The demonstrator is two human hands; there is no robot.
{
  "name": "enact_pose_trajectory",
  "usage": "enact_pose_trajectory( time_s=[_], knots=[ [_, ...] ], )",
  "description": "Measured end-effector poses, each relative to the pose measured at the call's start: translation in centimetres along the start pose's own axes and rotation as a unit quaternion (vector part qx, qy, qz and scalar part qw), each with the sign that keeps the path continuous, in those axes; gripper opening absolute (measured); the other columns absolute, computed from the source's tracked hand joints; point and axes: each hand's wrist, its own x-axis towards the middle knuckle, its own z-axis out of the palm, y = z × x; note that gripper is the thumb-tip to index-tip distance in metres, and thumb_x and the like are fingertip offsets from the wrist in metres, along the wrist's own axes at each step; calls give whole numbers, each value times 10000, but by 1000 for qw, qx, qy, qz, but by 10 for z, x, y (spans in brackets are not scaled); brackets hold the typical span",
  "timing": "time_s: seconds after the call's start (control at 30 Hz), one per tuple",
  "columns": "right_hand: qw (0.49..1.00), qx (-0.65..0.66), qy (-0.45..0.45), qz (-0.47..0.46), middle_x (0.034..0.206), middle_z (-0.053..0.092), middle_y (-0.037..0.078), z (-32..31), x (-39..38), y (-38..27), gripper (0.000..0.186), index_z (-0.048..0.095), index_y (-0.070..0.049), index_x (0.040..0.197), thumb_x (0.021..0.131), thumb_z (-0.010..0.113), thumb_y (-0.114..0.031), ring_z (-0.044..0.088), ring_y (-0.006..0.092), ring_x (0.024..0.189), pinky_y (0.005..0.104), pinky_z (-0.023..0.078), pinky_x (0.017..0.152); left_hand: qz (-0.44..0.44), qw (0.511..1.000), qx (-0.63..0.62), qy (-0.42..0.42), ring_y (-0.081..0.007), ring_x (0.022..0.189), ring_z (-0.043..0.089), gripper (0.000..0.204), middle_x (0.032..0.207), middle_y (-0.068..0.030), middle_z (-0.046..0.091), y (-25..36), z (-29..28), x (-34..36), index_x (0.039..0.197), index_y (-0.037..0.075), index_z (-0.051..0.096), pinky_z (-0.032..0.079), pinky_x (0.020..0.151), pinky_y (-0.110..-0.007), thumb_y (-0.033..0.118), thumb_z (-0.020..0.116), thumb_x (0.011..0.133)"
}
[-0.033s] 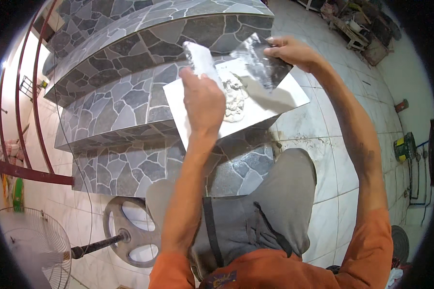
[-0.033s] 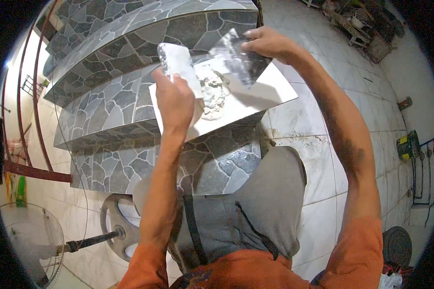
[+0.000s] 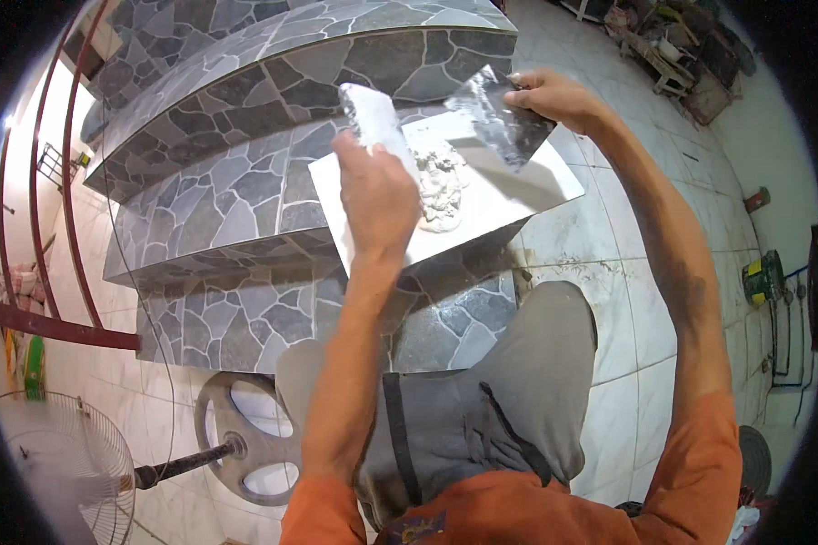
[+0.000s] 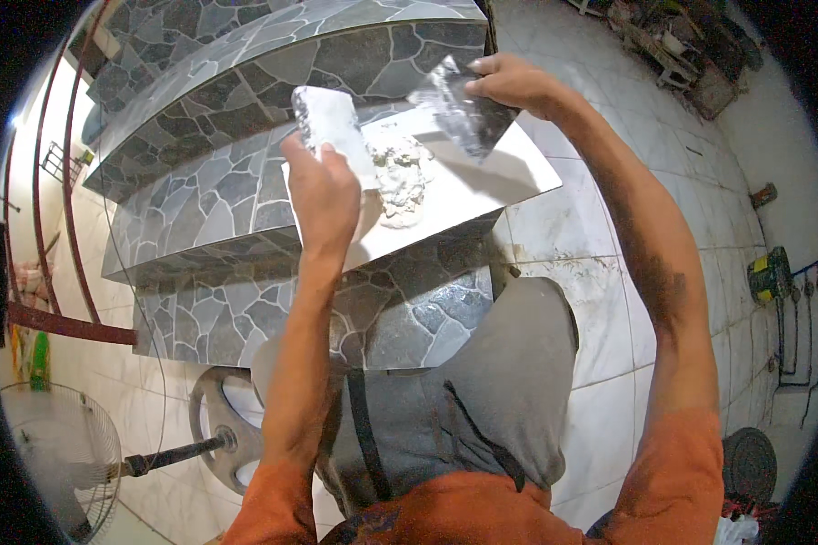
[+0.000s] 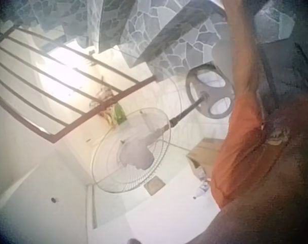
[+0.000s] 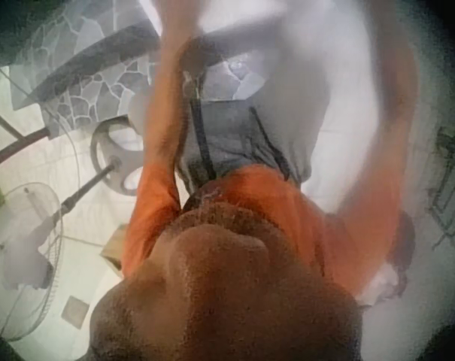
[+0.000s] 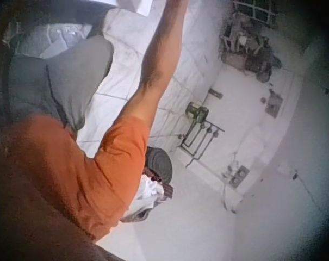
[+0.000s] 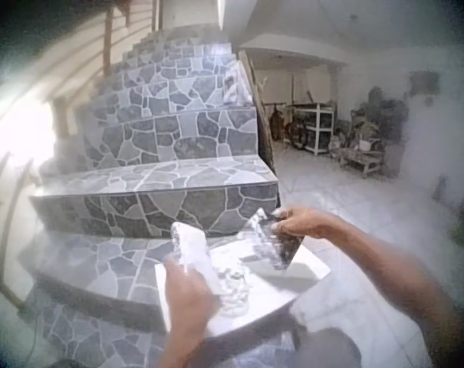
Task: The person pours a mixture from a cup onto a white sheet on a step and uses two metal trowels to fold and mix the white paste until smooth.
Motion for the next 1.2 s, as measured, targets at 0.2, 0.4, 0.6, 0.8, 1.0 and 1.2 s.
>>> enact_pose_trajectory(
  time_s=[0.2,0.4,0.6,0.8,1.0,1.2],
  knots=[
    [987,-136,2,89,943,680,85,2,49,30,375,648,14,1190,875,658,-189,604,189,852,347,483,763,-41,999,-8,2,-450,988,602,294,1061,-321,590,2,-35,-7,1210,-70,403,438,868,-498,79,451,961],
    [975,-196,-48,88,1240,635,168,46,86,9,536,541,1,1355,878,662,-210,595,268,1104,364,466,950,-78,996,-40,12,-384,995,613,295,1069,-286,597,3,-65,-18,1218,-66,416,444,895,-451,111,439,984],
    [976,-160,-150,13,1369,562,176,65,103,-20,590,494,25,1385,894,676,-248,540,269,1226,348,397,1047,-92,995,-47,8,-324,1036,581,312,1124,-251,576,-4,-80,-19,1228,-71,431,423,933,-413,128,439,988],
    [937,-231,-235,-118,1344,582,174,57,104,-62,521,539,-4,1353,906,673,-236,565,290,1208,371,439,1032,-102,993,-55,12,-273,1077,550,328,1150,-221,571,-4,-76,-19,1223,-81,454,401,969,-382,143,461,983],
    [871,-358,-177,-286,1197,653,128,60,35,-76,279,658,-104,1207,939,589,-136,628,295,1061,416,498,905,-90,994,-41,38,-372,1031,587,331,1120,-286,576,-21,-76,-16,1237,-93,415,427,925,-440,117,443,983],
    [769,-442,-54,-459,1016,657,65,72,-49,-61,295,674,-140,1079,852,558,10,613,241,1007,400,495,871,-96,993,-46,49,-363,1043,587,341,1129,-291,576,-22,-73,-13,1235,-107,414,425,933,-434,118,449,981]
  ],
)
